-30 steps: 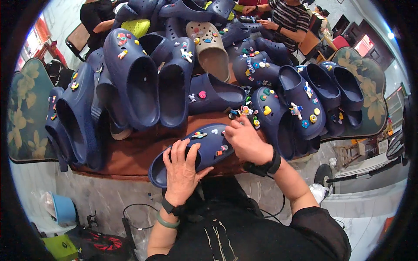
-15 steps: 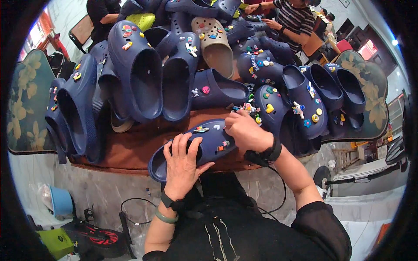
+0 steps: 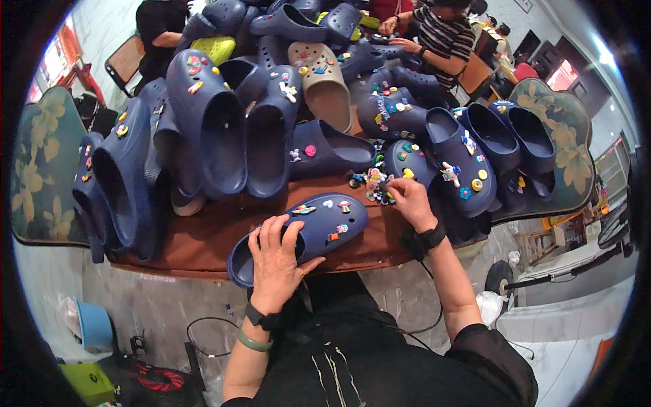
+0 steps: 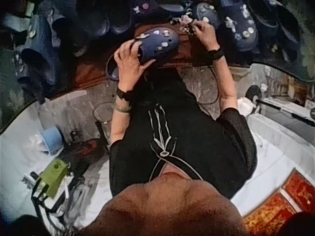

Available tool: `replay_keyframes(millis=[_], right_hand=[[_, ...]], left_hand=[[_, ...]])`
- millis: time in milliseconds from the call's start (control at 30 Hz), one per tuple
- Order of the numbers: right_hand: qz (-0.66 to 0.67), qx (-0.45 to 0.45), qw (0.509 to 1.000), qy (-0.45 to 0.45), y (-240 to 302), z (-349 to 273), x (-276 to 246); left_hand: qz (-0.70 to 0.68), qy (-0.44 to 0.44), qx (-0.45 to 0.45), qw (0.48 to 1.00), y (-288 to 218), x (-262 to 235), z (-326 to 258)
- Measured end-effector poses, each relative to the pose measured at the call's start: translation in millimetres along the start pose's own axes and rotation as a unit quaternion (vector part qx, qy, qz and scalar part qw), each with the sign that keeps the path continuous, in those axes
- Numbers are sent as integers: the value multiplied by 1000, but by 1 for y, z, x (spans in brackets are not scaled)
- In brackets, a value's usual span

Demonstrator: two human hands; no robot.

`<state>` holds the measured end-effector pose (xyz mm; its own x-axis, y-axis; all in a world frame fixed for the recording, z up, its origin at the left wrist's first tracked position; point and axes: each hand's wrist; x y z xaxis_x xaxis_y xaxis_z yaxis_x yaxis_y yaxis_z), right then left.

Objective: Manually attaching decorative charms (Jibbitz) into the holes of foam clogs (crocs).

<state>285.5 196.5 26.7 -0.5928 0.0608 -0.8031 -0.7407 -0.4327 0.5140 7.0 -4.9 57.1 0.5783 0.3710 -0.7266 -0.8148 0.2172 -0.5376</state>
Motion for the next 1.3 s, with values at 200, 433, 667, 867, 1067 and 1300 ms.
replay_keyframes(millis=[200, 433, 667, 867, 1067, 1300], right_hand=[[-74, -135, 988, -32, 12, -9, 17], [-159, -160, 973, -37, 6, -6, 33], [-121, -178, 976, -22, 5, -6, 35], [-47, -143, 988, -24, 8, -7, 25], [-70, -89, 993, -39, 11, 7, 38], [-114, -73, 991, -22, 2, 10, 41]], left_hand=[[18, 8, -7, 1000, 1, 0, -2], [17, 13, -4, 1000, 0, 2, -1], [38, 10, -4, 999, 0, 2, -1], [35, 5, -3, 999, -1, 0, -2], [34, -1, 2, 999, 0, 1, -2], [26, 0, -3, 1000, -2, 1, -1]])
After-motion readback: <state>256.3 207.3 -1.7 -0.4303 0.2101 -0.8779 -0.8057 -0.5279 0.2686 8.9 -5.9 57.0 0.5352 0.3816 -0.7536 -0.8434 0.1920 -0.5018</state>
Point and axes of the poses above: each hand's wrist, its own z-axis towards the middle knuckle, its own x-axis out of the palm, y = z × x, and after that the axes turned 7 degrees about -z, right-handed
